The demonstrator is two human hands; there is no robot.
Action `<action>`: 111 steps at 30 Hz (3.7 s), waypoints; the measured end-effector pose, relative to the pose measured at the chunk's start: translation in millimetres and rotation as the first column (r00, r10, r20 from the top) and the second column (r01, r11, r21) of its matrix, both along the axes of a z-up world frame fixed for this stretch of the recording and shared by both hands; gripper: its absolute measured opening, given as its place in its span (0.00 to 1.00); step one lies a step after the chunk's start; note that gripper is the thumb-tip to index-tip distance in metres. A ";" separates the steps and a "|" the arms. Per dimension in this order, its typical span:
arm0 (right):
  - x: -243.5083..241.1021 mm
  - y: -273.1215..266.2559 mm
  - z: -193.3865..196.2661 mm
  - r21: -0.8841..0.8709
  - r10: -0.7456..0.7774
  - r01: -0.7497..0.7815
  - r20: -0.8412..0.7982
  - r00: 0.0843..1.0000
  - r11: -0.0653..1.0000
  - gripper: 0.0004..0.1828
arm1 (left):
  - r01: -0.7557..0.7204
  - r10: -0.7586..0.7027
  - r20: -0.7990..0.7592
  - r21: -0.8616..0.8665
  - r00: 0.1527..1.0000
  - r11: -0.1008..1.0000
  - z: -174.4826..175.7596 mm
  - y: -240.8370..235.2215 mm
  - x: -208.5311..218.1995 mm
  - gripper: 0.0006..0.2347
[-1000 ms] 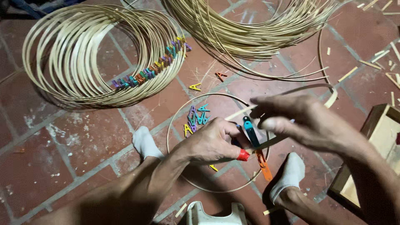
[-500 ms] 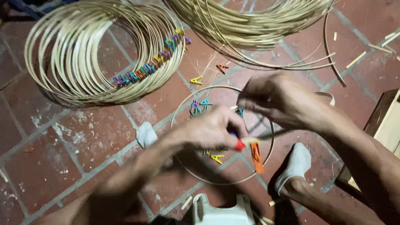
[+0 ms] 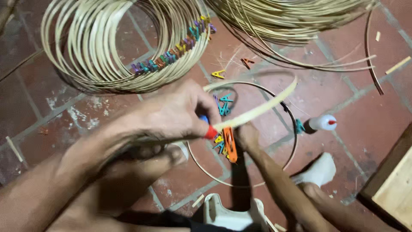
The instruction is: The person assembles a circular bamboo hoop by applying glue to the ends of thin strips and securing them with colorful plastic clips. They repeatedly pick up strips, apply adhesive, attach them to the hoop, and fasten the joints with clips.
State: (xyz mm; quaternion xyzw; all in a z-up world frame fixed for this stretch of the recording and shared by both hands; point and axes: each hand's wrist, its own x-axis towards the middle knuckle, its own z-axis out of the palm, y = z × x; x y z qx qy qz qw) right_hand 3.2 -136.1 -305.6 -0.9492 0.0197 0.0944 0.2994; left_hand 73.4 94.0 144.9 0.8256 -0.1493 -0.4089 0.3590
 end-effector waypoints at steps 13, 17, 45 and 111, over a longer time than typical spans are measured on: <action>-26.7 -88.4 -12.6 -0.411 0.047 -0.174 -0.301 0.952 0.895 0.16 | 0.138 -0.135 -0.076 0.038 0.988 0.990 -25.4 30.8 -3.1 0.07; -25.1 -87.9 -25.8 -0.311 0.385 -0.317 0.188 0.903 0.896 0.24 | 0.205 -0.202 -0.067 0.035 0.977 0.978 -21.2 25.1 2.8 0.07; -10.1 -55.9 336.3 0.838 -0.079 0.076 -0.039 0.996 0.540 0.19 | 0.455 -0.465 0.006 -0.222 0.885 0.863 -67.8 -19.7 -3.5 0.07; 264.9 -397.1 -12.6 -0.062 -0.732 0.762 0.239 0.638 0.644 0.09 | -0.839 0.882 0.185 -0.272 0.434 0.470 -347.4 193.4 123.0 0.08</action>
